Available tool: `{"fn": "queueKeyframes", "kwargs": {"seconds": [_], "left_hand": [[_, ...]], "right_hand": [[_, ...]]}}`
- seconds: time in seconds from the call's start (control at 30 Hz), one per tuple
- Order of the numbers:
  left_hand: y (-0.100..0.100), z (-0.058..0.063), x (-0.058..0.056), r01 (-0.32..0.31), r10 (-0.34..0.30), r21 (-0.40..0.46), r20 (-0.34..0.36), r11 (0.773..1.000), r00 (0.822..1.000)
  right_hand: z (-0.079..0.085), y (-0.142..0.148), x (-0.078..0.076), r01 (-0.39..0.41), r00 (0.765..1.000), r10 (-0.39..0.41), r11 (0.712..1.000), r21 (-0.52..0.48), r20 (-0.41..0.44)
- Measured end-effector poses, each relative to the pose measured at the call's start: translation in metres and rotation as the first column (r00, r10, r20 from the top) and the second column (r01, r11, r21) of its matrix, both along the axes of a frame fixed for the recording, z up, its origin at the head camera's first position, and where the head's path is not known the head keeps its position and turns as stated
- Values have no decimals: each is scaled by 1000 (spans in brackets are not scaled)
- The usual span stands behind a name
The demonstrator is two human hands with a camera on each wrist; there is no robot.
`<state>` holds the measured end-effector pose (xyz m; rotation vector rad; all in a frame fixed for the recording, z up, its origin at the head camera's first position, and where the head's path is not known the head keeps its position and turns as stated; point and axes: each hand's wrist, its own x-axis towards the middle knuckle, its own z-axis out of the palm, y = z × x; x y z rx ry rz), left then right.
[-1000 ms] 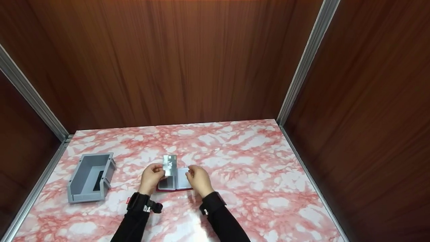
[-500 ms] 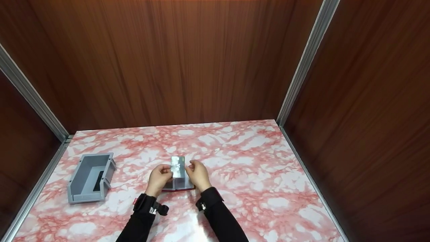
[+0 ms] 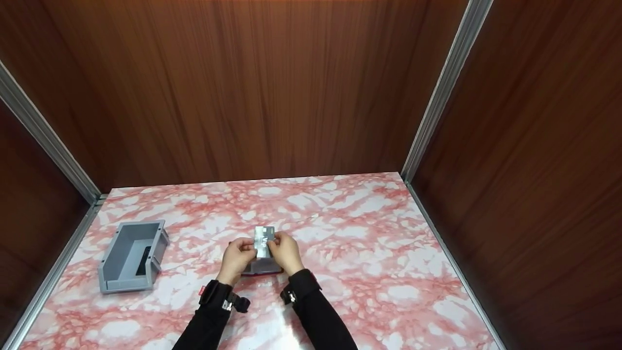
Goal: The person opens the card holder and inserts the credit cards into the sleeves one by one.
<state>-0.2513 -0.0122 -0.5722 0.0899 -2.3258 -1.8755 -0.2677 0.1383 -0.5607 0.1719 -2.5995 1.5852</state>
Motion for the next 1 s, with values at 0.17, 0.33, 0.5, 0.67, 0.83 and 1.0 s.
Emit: {"fn": "queueKeyframes", "kwargs": {"seconds": [0.17,0.33,0.5,0.67,0.83,1.0], "left_hand": [[2,-1,0,21,-21,14,-12,1000,1000],[2,-2,0,28,-28,24,-5,999,1000],[2,-2,-1,29,-29,49,-9,998,1000],[-1,-2,0,17,-17,3,-23,1000,1000],[-7,-1,-1,5,-5,-8,4,1000,1000],[-15,-1,0,-57,57,-49,-11,997,998]], "right_hand": [[1,0,-1,7,1000,-7,1000,-8,-4],[2,0,-1,12,1000,-12,999,-36,12],[1,0,-1,10,1000,-8,998,-67,28],[1,0,-2,2,1000,0,996,-86,29],[-1,0,-3,10,999,-8,997,-75,36],[-5,1,-3,19,998,-14,997,-81,61]]}}
